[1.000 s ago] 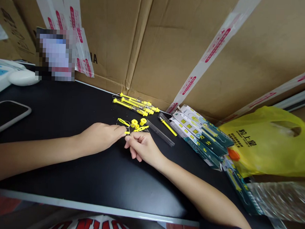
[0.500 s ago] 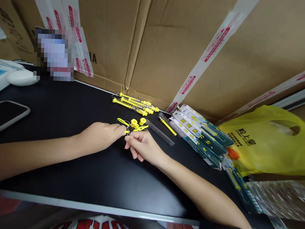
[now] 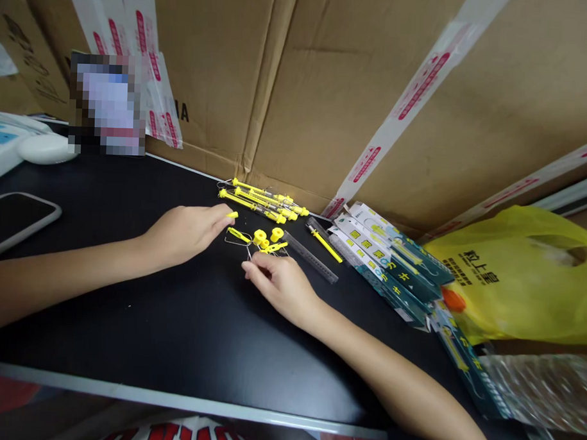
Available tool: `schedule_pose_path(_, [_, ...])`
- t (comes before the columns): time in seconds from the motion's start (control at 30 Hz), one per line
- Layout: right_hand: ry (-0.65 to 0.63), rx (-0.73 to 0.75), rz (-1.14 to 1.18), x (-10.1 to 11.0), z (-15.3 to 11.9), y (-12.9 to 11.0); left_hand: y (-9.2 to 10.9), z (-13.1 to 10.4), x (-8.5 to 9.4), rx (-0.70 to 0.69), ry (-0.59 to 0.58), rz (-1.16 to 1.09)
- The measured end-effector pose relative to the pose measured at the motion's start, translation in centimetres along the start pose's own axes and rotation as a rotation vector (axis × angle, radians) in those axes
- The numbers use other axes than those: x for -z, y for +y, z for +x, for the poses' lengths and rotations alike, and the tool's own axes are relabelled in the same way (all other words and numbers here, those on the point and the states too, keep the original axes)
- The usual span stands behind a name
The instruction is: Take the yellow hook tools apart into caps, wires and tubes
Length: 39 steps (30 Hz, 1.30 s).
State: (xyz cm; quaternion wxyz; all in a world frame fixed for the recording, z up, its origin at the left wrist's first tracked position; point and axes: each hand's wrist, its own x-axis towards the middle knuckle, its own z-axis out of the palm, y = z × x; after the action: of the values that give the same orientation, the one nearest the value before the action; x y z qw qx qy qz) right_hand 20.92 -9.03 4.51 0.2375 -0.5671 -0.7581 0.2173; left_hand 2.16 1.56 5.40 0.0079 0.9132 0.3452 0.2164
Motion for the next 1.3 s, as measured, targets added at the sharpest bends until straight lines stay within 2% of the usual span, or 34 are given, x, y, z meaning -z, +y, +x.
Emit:
schedule_pose_path(0.1, [0.027,0.005,-0.248,0.2,0.8,1.1,-0.1,-0.1,-0.2,0.003,0.059,-0.173])
schedule_pose_path(0.23, [0.071,0.017,-0.361,0.3,1.0,1.0,-0.5,0.3,0.2,0.062,0.104,-0.475])
schedule_pose_path(0.37, [0.11,0.065,-0.562,0.6,2.0,0.1,-0.5,0.5,0.1,0.131,0.059,-0.668])
schedule_pose_path(0.5, [0.047,0.102,-0.839,0.5,4.0,-0.7,-0.5,0.8,-0.4,0.237,-0.01,-0.884])
schedule_pose_path(0.63, [-0.012,0.067,-0.937,0.1,5.6,-1.1,-0.8,1.1,-0.8,0.327,-0.069,-1.071])
schedule_pose_path(0.9, [0.011,0.042,-0.975,-0.2,6.5,-1.0,-1.0,1.1,-1.2,0.33,-0.092,-1.124])
schedule_pose_path(1.07, [0.067,0.049,-0.913,0.1,6.0,-0.3,-0.7,1.0,-1.2,0.305,-0.122,-1.102])
schedule_pose_path(1.13, [0.14,0.076,-0.839,0.3,5.3,0.0,-0.6,0.8,-1.3,0.262,-0.136,-1.047])
schedule_pose_path(1.27, [0.394,0.142,-0.632,0.5,3.1,0.6,0.0,0.0,-1.2,0.05,-0.207,-0.816])
schedule_pose_path(1.3, [0.422,0.16,-0.585,0.6,2.6,0.7,0.2,-0.2,-1.2,0.006,-0.235,-0.767])
